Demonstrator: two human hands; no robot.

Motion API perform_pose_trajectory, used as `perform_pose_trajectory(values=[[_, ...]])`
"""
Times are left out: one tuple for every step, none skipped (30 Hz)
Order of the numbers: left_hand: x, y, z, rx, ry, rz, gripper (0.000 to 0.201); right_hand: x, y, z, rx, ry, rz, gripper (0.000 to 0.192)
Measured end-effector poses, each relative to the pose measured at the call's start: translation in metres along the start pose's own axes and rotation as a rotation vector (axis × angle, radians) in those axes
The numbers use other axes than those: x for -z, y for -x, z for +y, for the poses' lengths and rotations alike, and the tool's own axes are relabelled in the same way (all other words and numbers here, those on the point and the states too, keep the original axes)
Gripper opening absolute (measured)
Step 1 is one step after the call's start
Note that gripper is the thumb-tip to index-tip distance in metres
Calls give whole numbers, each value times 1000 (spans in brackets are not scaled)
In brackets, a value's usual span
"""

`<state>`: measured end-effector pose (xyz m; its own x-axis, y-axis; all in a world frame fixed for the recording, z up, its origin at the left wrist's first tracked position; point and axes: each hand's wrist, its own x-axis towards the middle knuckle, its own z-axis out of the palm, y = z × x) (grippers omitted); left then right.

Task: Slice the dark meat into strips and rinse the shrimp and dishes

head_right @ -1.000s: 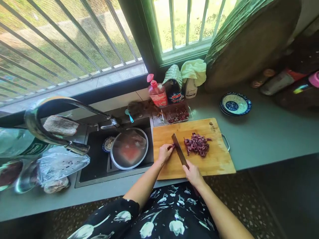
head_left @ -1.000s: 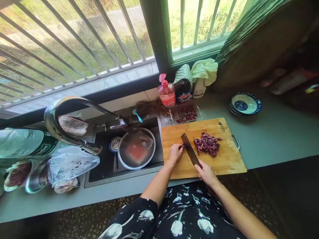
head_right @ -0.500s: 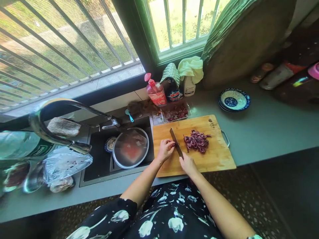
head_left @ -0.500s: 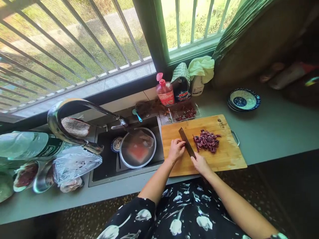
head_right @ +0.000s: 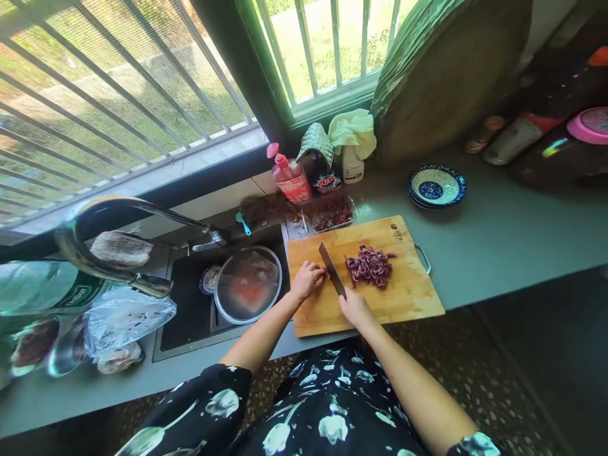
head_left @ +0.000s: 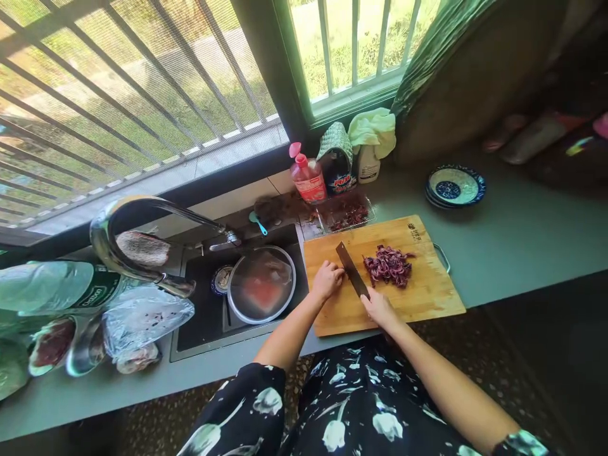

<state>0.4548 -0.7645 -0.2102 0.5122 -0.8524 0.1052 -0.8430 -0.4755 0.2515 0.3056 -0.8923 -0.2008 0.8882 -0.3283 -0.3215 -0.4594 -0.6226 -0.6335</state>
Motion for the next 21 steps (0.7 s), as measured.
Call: perform_pose_trajectory(values=[[-1, -1, -1, -7, -2, 12, 22, 0, -1, 1, 0, 9, -3, 21], [-1, -2, -1, -15, -1, 17, 22, -1, -1, 1, -1, 17, -5, 21], [-1, -2, -2, -25, 3, 17, 23, -1, -1, 2, -3, 23, -5, 21], [-1, -3, -2, -32, 10, 11, 24, -1, -1, 2, -6, 28, -6, 21], [0, -4, -2, -34, 18, 2, 25, -1, -1, 2, -11, 34, -8, 21], [1, -4, -3, -31, 30, -11, 25, 0, -1, 2, -17, 36, -11, 22], [2, -5, -3, -25, 44, -28, 25, 0, -1, 2, -24, 34, -17, 22], [3, -5, -3, -17, 62, -47, 25, 0, -1, 1, -31, 29, -24, 22], [4, -5, -3, -7, 83, -64, 24, 1, 0, 1, -35, 22, -31, 23], [5, -6, -4, 1, 104, -79, 23, 1, 0, 1, -36, 16, -35, 23], [5, -6, -4, 7, 121, -90, 22, 1, 0, 1, -34, 13, -36, 24], [5, -6, -4, 14, 126, -97, 22, 1, 0, 1, -29, 14, -33, 24], [5, -7, -5, 17, 117, -105, 23, 1, 0, 1, -23, 21, -28, 23], [5, -8, -5, 17, 95, -118, 24, 1, -1, 1, -18, 33, -20, 23], [4, -9, -5, 17, 65, -134, 25, 1, -1, 1, -12, 48, -11, 22], [3, -10, -6, 17, 35, -151, 26, 1, -2, 2, -7, 64, -3, 21], [2, -11, -6, 22, 11, -168, 26, 0, -2, 2, -2, 77, 2, 21], [2, -13, -5, 30, -3, -185, 26, 0, -2, 2, 2, 85, 5, 21], [1, -14, -4, 48, -8, -201, 26, 0, -3, 3, 1, 88, 5, 21], [0, -15, -3, 79, -10, -213, 25, -1, -3, 3, -3, 86, 4, 21], [-1, -16, -2, 117, -10, -223, 25, -1, -3, 3, -8, 82, 2, 21]])
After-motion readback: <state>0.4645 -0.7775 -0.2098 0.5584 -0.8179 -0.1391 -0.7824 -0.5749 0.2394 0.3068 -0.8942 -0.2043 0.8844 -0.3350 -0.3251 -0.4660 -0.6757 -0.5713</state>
